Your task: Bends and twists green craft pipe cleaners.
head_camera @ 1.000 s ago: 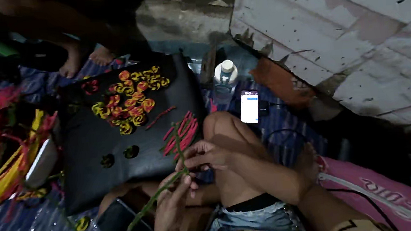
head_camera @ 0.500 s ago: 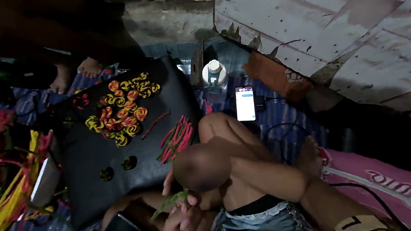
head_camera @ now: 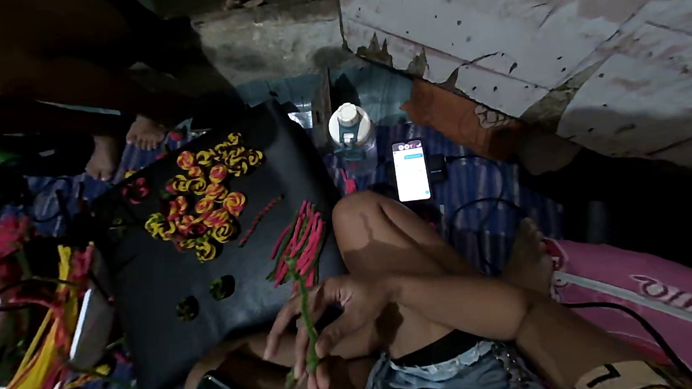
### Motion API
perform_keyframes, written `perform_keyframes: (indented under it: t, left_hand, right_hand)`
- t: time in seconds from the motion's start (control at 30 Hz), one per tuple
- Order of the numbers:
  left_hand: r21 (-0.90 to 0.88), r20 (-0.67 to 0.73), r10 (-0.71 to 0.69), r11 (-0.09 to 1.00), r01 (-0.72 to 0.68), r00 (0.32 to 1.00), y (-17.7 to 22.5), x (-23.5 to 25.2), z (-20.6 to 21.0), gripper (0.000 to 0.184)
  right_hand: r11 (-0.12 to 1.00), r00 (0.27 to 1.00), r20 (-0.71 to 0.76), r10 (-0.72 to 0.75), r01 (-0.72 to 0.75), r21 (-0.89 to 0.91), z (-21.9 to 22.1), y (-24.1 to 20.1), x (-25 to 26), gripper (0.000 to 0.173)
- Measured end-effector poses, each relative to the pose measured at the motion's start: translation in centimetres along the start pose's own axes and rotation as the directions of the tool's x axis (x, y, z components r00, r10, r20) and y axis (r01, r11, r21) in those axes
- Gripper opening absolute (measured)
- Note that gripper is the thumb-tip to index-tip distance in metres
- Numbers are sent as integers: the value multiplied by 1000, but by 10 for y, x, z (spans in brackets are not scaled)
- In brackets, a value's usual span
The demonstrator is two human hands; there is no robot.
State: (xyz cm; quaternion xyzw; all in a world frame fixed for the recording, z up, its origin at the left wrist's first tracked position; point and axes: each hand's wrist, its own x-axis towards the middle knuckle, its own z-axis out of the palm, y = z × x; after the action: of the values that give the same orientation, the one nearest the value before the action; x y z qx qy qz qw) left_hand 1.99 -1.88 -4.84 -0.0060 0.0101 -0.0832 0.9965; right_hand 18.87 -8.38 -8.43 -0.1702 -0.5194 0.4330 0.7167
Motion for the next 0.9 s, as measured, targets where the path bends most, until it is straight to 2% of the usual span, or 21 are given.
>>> perform_keyframes:
  t: [0.13, 0.3, 0.4, 0.53, 0.6, 0.63, 0.7, 0.73, 0.77, 0.83, 0.9]
  left_hand:
    - [49, -11, 14, 999, -14, 1000, -2, 3, 6, 18]
    - [30, -2, 6, 1000, -6, 1000, -4, 4, 4, 17]
    - [139, -27, 20, 990, -16, 999, -2, 2, 7, 19]
    - [409, -136, 131, 910, -64, 982, -2, 3, 20, 25]
    - [629, -203, 267, 773, -83, 942, 1, 1, 24, 28]
    - [763, -228, 365, 643, -67, 903, 2, 0, 27, 31]
    - [962, -204, 564, 266, 57, 800, 5, -1, 29, 34]
    - [988, -151, 640, 87, 124, 754, 6, -1, 28, 30]
    - [983, -99, 695, -41, 177, 712, 7, 0, 28, 26]
    - [965, -51, 741, -138, 225, 670, 10, 0, 26, 20]
    - [958, -58, 751, -145, 249, 658, 13, -1, 26, 19]
  right_hand:
    - [997, 995, -91, -43, 37, -66, -6, -1, -1, 22]
    - [999, 992, -117, 45, -47, -14, -4, -11, -4, 13]
    - [999, 995, -96, 35, -37, -19, -2, -13, -5, 6]
    - [987, 987, -158, -41, 15, -158, -1, -15, -3, 12]
    - [963, 972, -223, -70, 8, -269, 0, -13, -3, 14]
    - [946, 965, -251, -74, -12, -325, 1, -12, -3, 15]
    - [903, 958, -276, -74, -53, -427, 1, -10, -4, 16]
    - [884, 959, -276, -60, -77, -461, 1, -10, -5, 16]
    - [865, 961, -273, -38, -106, -490, 1, -10, -5, 17]
    - [812, 963, -266, 49, -194, -551, 1, -12, -5, 19]
    - [755, 954, -263, 146, -279, -593, 1, -15, -6, 21]
